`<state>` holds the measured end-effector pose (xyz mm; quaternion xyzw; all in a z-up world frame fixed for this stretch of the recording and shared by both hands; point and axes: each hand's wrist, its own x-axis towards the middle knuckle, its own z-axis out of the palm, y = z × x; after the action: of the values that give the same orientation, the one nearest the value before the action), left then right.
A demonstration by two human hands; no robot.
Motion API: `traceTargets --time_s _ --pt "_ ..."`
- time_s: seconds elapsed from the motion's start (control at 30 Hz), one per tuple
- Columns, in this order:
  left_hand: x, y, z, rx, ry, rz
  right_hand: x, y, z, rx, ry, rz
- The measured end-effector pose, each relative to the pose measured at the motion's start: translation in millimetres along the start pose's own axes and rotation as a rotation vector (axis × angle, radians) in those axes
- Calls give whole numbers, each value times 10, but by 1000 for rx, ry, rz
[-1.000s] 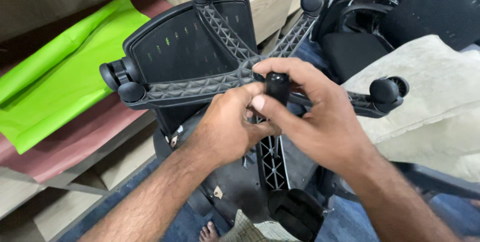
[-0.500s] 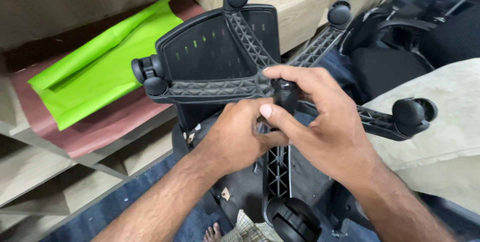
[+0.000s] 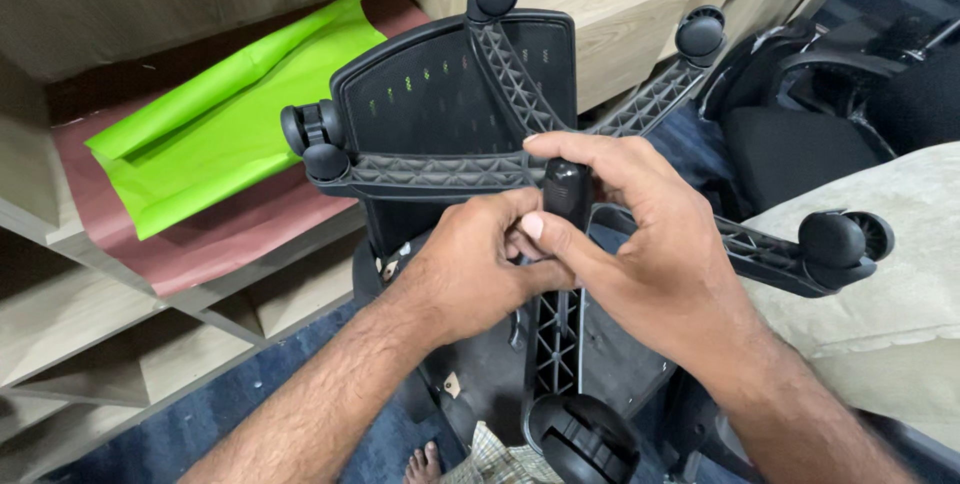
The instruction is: The person uses a small wrench to tighten a central bolt on the underside of an office chair base. They rotate the wrench repeatedly to secure the bolt while holding the base steady with the other hand.
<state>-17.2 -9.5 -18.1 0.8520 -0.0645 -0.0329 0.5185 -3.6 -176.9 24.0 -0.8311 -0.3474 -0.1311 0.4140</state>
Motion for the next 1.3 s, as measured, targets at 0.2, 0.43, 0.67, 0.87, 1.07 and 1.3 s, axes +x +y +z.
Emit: traceTargets --time_s 0.2,0.43,0.67,0.87,1.07,1.3 --pt "-13 8 -11 -151 -83 135 7 27 -29 108 -89 112" --pt "-31 53 -32 -156 -142 73 -9 12 -35 90 -91 167" --pt "-6 145 -49 -55 -41 0 22 6 -23 -95 4 13" --pt "26 33 -41 -151 -122 122 -4 13 -8 191 -60 172" --pt "-12 11 -68 -60 -186 18 33 -11 43 101 -33 157" --pt "58 40 -91 -325 -159 172 136 -82 -35 177 -4 105"
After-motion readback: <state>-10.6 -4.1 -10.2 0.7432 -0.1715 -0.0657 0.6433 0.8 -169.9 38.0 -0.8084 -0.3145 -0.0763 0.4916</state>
